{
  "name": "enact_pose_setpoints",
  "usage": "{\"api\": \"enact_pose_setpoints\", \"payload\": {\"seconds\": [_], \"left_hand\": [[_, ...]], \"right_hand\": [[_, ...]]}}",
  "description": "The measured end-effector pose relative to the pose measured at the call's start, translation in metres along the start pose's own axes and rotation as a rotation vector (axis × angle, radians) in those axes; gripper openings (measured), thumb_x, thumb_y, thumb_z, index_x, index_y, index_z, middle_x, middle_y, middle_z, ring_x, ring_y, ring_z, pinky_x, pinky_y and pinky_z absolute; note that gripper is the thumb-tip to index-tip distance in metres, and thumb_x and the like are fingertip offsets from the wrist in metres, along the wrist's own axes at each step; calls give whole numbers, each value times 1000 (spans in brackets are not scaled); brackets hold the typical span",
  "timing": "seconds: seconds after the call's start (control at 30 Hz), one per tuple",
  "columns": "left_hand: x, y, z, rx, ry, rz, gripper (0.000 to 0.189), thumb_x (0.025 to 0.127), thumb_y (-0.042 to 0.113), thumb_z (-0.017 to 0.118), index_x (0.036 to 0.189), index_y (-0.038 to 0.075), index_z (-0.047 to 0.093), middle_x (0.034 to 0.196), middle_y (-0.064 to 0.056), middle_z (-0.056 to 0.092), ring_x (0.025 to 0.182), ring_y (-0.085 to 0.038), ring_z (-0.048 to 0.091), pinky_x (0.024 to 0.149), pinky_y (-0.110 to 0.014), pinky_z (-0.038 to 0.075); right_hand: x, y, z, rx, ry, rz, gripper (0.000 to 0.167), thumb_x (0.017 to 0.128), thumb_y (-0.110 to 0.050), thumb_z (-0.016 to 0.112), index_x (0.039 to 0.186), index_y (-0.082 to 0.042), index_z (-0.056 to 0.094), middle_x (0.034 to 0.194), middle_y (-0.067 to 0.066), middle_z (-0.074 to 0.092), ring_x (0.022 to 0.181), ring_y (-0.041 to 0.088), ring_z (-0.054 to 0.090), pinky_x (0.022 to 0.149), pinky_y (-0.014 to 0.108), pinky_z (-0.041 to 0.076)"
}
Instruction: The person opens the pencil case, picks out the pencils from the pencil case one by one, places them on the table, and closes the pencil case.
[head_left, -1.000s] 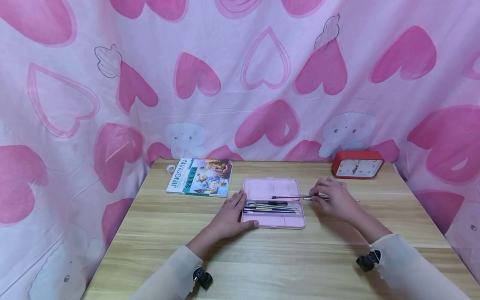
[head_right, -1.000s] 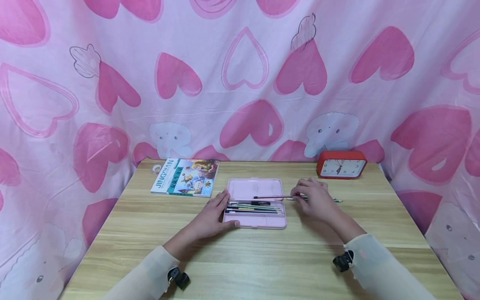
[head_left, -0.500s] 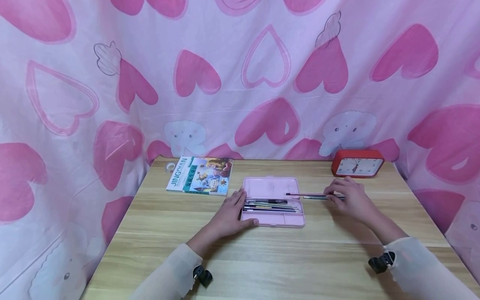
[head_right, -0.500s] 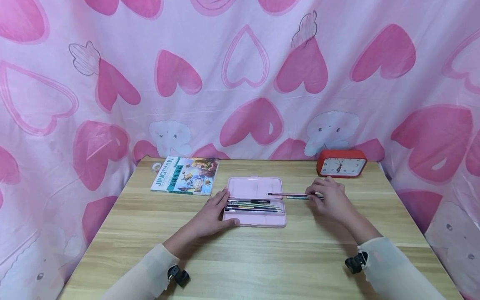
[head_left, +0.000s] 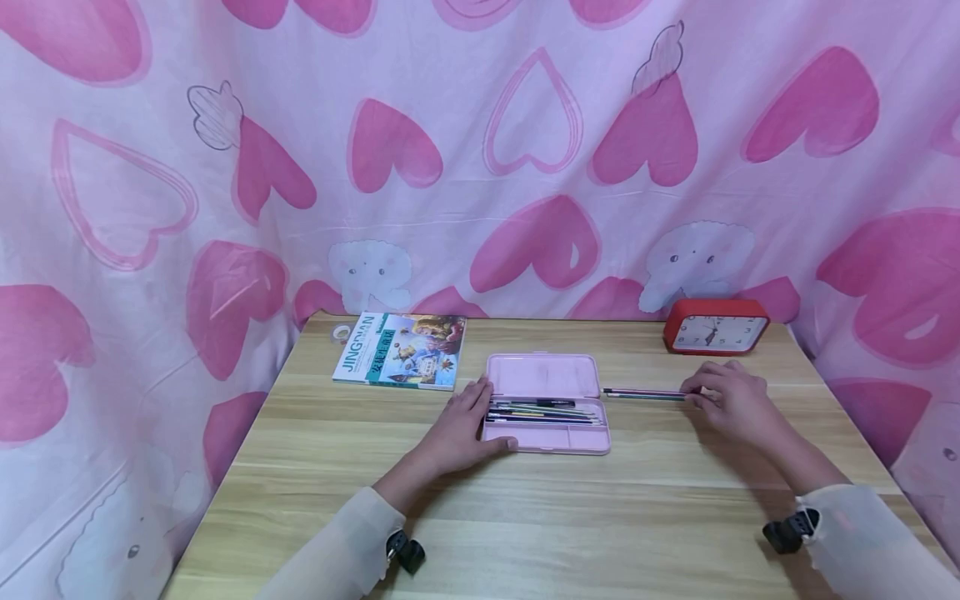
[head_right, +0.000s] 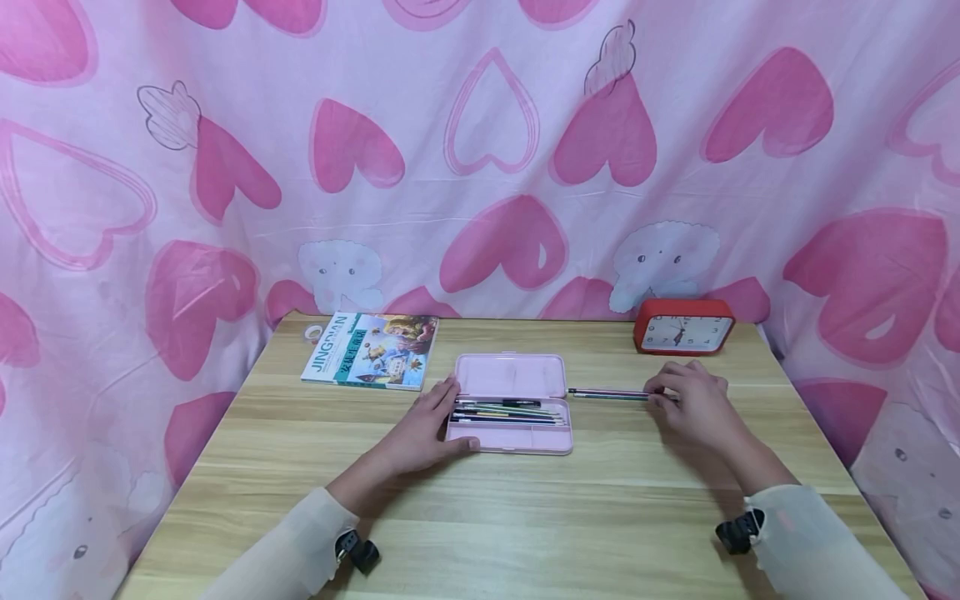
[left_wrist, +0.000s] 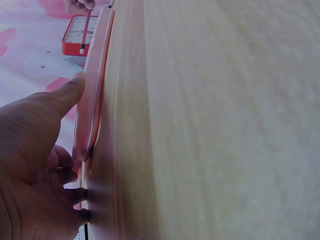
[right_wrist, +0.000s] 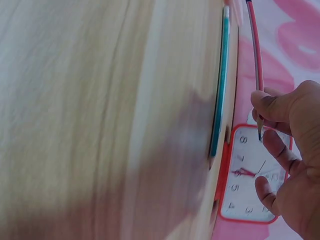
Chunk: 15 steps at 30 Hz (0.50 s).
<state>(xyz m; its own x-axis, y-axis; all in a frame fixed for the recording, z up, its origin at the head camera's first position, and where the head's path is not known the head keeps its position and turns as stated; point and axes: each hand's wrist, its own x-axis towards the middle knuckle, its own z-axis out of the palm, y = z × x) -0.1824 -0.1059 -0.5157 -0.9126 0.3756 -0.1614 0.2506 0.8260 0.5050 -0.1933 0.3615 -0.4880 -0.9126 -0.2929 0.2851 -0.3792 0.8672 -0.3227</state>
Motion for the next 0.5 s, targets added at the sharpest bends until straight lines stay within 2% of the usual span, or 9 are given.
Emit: {"api": "enact_pose_setpoints", "payload": {"seconds": [0.13,0.3,0.5], "left_hand": [[0,0,0,-1,0,-1,116,95,77,70,179,15,18,189,-2,12,176,-31,9,143,-54,13],[0,0,1,-9,8,10,116,95,73,73,178,12,20,188,-5,13,175,-34,11,143,-57,16],[1,0,1,8,6,4,116,95,74,72,178,13,19,188,-4,12,176,-32,10,143,-56,15]], "right_hand": [[-4,10,0,-2,-33,34,23,87,-1,90,102,-18,86,104,5,78,100,28,52,79,49,32],[-7,20,2,7,-78,85,21,90,-3,88,105,-17,86,107,7,77,105,31,52,82,56,35],[-8,26,5,15,-115,113,19,93,-4,86,108,-16,86,109,9,76,105,33,50,85,63,36]]}}
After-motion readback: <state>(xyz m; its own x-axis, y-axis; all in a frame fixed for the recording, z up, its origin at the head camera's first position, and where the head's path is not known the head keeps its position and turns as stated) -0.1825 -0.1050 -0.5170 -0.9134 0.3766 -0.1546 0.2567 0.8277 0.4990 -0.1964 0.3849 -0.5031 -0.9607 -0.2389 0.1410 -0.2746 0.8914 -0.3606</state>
